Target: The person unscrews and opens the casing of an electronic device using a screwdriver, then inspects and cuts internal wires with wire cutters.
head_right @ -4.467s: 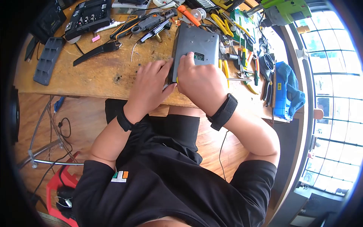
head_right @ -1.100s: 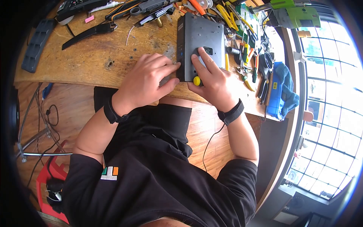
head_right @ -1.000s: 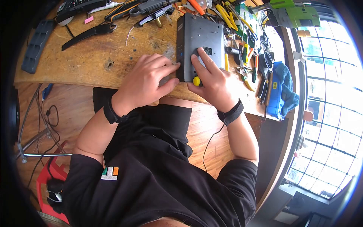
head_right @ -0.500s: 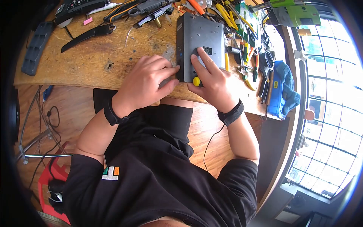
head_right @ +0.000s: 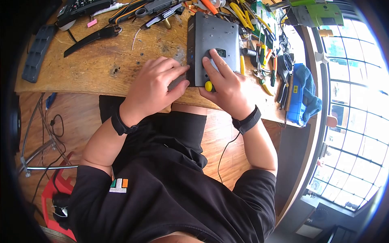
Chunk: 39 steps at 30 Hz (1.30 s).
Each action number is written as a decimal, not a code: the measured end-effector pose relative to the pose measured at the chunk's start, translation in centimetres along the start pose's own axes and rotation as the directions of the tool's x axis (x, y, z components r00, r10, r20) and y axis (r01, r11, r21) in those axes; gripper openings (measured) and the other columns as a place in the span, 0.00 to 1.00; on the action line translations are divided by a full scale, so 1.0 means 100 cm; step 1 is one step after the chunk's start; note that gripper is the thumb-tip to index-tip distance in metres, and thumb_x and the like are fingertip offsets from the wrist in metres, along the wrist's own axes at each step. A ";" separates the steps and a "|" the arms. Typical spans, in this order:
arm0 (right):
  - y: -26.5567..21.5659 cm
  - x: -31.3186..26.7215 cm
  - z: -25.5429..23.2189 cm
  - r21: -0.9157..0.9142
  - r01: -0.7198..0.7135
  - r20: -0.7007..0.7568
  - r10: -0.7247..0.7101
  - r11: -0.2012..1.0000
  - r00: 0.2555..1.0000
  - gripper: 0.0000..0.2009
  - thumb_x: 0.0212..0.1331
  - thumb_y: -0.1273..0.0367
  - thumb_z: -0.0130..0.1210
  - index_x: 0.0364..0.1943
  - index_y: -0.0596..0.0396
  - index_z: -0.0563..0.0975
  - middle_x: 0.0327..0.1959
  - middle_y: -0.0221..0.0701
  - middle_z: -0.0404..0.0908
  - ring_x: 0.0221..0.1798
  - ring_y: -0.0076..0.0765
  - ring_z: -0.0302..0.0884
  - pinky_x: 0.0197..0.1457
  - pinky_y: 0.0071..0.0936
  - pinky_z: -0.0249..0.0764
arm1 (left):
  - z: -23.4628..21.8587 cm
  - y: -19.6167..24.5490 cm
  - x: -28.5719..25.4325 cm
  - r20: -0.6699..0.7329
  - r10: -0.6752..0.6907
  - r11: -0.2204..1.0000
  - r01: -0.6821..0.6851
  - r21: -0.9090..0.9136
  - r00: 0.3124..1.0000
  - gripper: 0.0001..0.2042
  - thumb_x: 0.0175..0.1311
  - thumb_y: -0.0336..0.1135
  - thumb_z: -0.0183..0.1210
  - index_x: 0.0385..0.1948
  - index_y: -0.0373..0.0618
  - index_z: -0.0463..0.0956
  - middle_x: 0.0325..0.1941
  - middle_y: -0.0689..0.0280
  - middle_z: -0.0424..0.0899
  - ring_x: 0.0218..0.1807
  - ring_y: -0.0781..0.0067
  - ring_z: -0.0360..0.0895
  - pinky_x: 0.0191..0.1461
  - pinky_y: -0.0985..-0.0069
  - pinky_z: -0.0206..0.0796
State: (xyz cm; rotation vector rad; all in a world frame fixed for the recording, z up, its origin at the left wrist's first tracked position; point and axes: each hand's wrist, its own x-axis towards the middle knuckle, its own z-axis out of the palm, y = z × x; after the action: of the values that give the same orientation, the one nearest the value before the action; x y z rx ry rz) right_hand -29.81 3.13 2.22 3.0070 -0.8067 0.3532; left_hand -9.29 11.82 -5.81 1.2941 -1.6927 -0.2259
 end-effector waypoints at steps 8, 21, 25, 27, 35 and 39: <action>0.000 0.000 0.001 0.007 0.006 -0.013 -0.006 1.000 1.000 0.35 0.39 0.71 0.74 0.60 0.54 0.80 0.68 0.40 0.77 0.39 0.40 0.88 0.44 0.30 0.85 | 0.000 0.001 -0.001 0.003 0.004 0.999 -0.004 0.039 1.000 0.15 0.66 0.41 0.63 0.45 0.40 0.86 0.41 0.67 0.83 0.49 0.66 0.79 0.55 0.67 0.67; -0.002 -0.003 -0.017 0.192 -0.090 -0.020 0.095 0.977 0.995 0.30 0.47 0.68 0.77 0.58 0.61 0.80 0.63 0.43 0.80 0.58 0.49 0.83 0.60 0.37 0.79 | -0.006 0.002 0.000 0.024 -0.013 1.000 0.012 0.013 1.000 0.15 0.62 0.37 0.66 0.46 0.39 0.84 0.43 0.62 0.84 0.49 0.59 0.79 0.57 0.64 0.66; 0.007 -0.003 -0.014 0.159 -0.092 -0.073 0.105 0.983 0.992 0.21 0.55 0.71 0.70 0.54 0.60 0.81 0.58 0.41 0.82 0.53 0.49 0.85 0.54 0.34 0.82 | -0.003 0.001 0.000 0.014 0.008 0.999 -0.008 0.051 1.000 0.14 0.66 0.41 0.63 0.44 0.40 0.85 0.40 0.67 0.83 0.48 0.65 0.79 0.57 0.66 0.66; 0.008 -0.004 -0.014 0.182 -0.112 -0.063 0.125 0.977 0.990 0.20 0.56 0.72 0.68 0.54 0.59 0.81 0.58 0.40 0.82 0.52 0.48 0.85 0.53 0.33 0.83 | -0.003 0.001 0.000 0.009 0.015 0.998 -0.016 0.056 1.000 0.14 0.66 0.41 0.63 0.44 0.40 0.85 0.40 0.67 0.83 0.48 0.65 0.79 0.57 0.66 0.65; 0.004 0.003 -0.012 0.126 -0.054 -0.076 0.064 0.991 0.995 0.18 0.57 0.69 0.67 0.53 0.54 0.82 0.58 0.36 0.82 0.43 0.44 0.87 0.45 0.32 0.84 | -0.005 0.003 0.000 0.043 -0.003 1.000 0.002 0.028 0.999 0.14 0.62 0.37 0.65 0.46 0.40 0.84 0.43 0.62 0.83 0.48 0.57 0.78 0.58 0.64 0.65; 0.006 0.005 -0.013 0.093 -0.050 -0.044 0.054 0.994 0.998 0.17 0.57 0.67 0.67 0.51 0.53 0.82 0.58 0.33 0.82 0.35 0.41 0.87 0.40 0.32 0.84 | -0.005 0.003 0.000 0.046 0.006 0.999 -0.008 0.034 0.999 0.14 0.62 0.37 0.66 0.46 0.40 0.84 0.42 0.63 0.83 0.48 0.58 0.78 0.58 0.65 0.65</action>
State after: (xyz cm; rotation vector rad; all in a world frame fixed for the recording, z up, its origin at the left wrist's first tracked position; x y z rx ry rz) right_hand -29.97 2.43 3.57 3.0530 -0.8902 0.4721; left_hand -9.09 12.10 -5.39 1.3170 -1.7467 -0.2247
